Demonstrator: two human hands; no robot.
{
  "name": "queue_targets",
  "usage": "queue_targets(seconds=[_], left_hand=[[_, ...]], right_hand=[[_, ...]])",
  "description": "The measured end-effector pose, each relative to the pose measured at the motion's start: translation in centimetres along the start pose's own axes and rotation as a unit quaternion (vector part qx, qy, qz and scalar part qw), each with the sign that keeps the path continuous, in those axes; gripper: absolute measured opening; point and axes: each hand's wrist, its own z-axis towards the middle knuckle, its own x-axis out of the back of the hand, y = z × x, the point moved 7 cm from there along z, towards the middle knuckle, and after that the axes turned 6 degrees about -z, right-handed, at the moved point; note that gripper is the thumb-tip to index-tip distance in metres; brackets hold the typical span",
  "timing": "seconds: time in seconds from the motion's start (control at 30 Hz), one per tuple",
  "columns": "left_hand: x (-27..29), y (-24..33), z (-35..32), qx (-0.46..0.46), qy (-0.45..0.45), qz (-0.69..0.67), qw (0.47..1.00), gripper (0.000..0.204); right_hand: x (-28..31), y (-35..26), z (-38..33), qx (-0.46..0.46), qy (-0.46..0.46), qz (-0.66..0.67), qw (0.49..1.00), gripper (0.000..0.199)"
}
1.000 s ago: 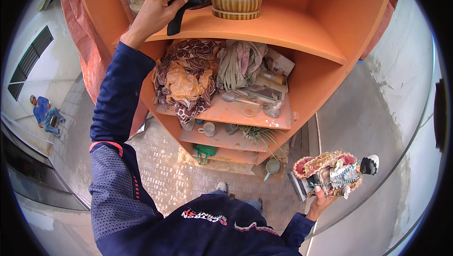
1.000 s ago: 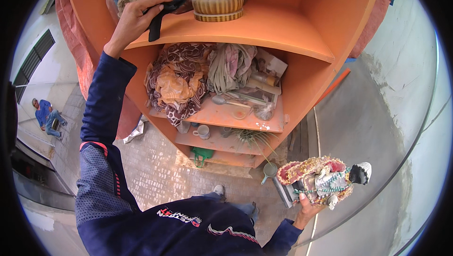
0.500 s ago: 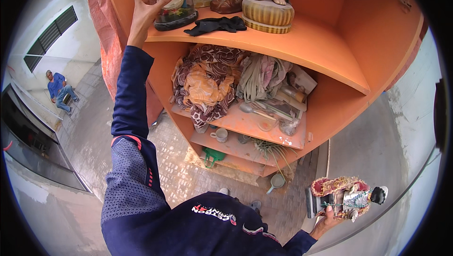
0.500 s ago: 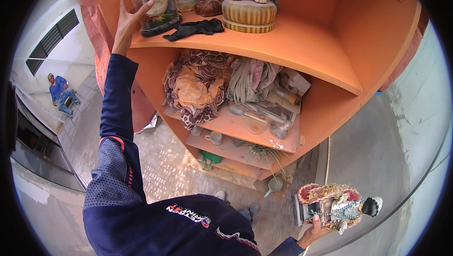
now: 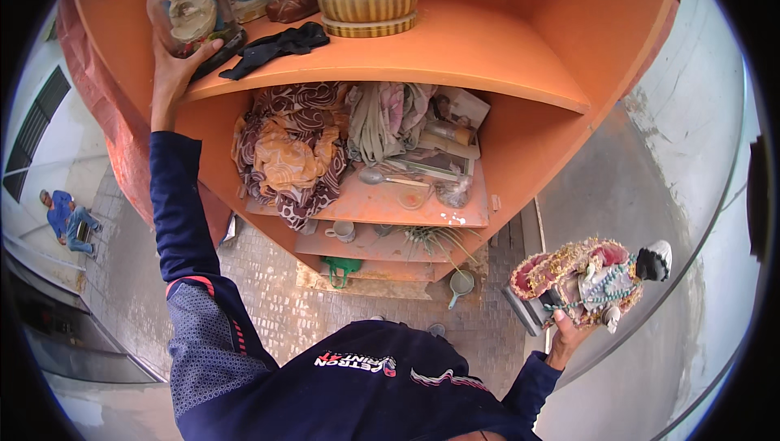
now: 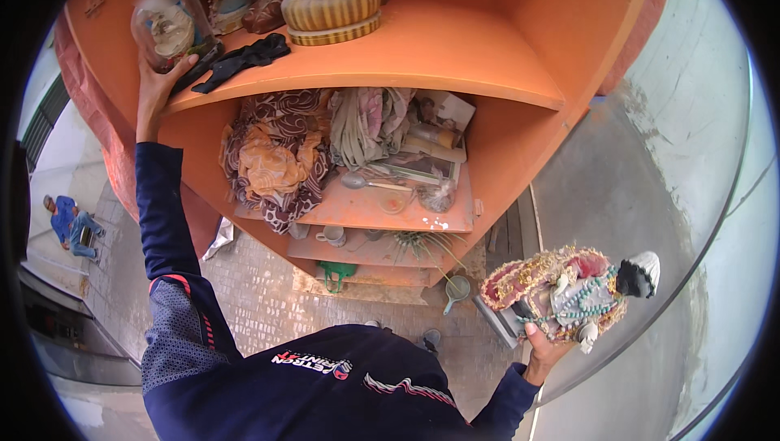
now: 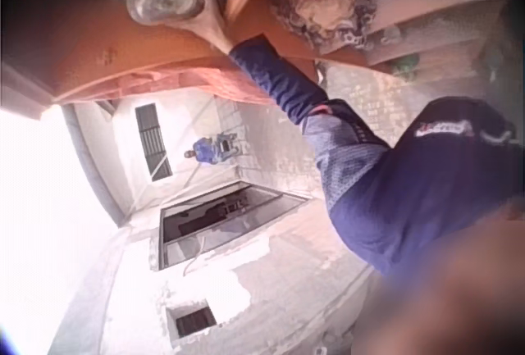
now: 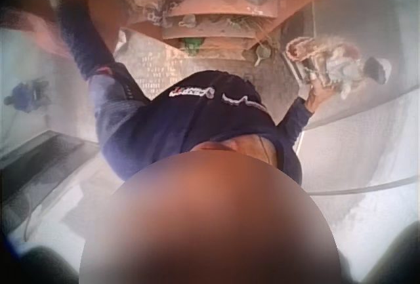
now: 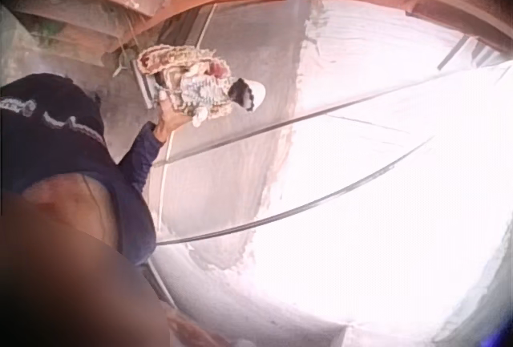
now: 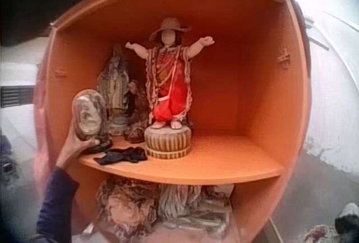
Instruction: The person wipes several small decorative figurines and a shelf with a dark cloth. They pick up each figurine, wipe it, and place it back on the shelf. The person also wipes the shelf surface between items.
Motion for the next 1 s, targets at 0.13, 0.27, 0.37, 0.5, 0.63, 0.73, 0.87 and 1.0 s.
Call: queue_targets(seconds=[0.13, 0.27, 0.37, 0.5, 0.63, 0.73, 0.87, 1.0], left_hand=[[-0.2, -0.8, 0.3, 0.063, 0.011, -0.006, 0.998, 0.105], [0.2, -0.3, 0.0, 0.006, 0.034, 0.051, 0.998, 0.102], [0.0, -0.7, -0.1, 0.02, 0.027, 0.035, 0.999, 0.114], [0.3, -0.9, -0.5, 0.057, 0.056, 0.073, 0.994, 0.117], [0.2, -0.7, -0.9, 0.065, 0.055, 0.069, 0.994, 0.12], [0.4, -0.8, -1.1, 0.094, 0.069, 0.101, 0.988, 0.122], [0.4, -0.3, -1.2, 0.082, 0.081, 0.09, 0.989, 0.12], [0.4, -0.4, -1.3, 0.101, 0.081, 0.088, 0.988, 0.12]], right_hand=[[-3.7, -7.8, 3.9, 0.089, -0.054, 0.013, 0.994, 0.103], [-10.5, -18.7, 8.0, 0.085, -0.128, -0.01, 0.988, 0.071], [-17.9, -26.4, 11.6, 0.204, -0.177, -0.075, 0.96, 0.045], [-25.9, -31.1, 16.4, 0.284, -0.165, -0.066, 0.942, 0.041], [-30.9, -29.4, 22.2, 0.299, -0.125, -0.038, 0.945, 0.039], [-32.0, -26.2, 28.2, 0.255, 0.0, -0.212, 0.943, 0.042], [-35.6, -22.2, 34.4, 0.252, -0.068, -0.115, 0.958, 0.056], [-39.3, -19.5, 38.6, 0.177, -0.178, -0.076, 0.965, 0.05]])
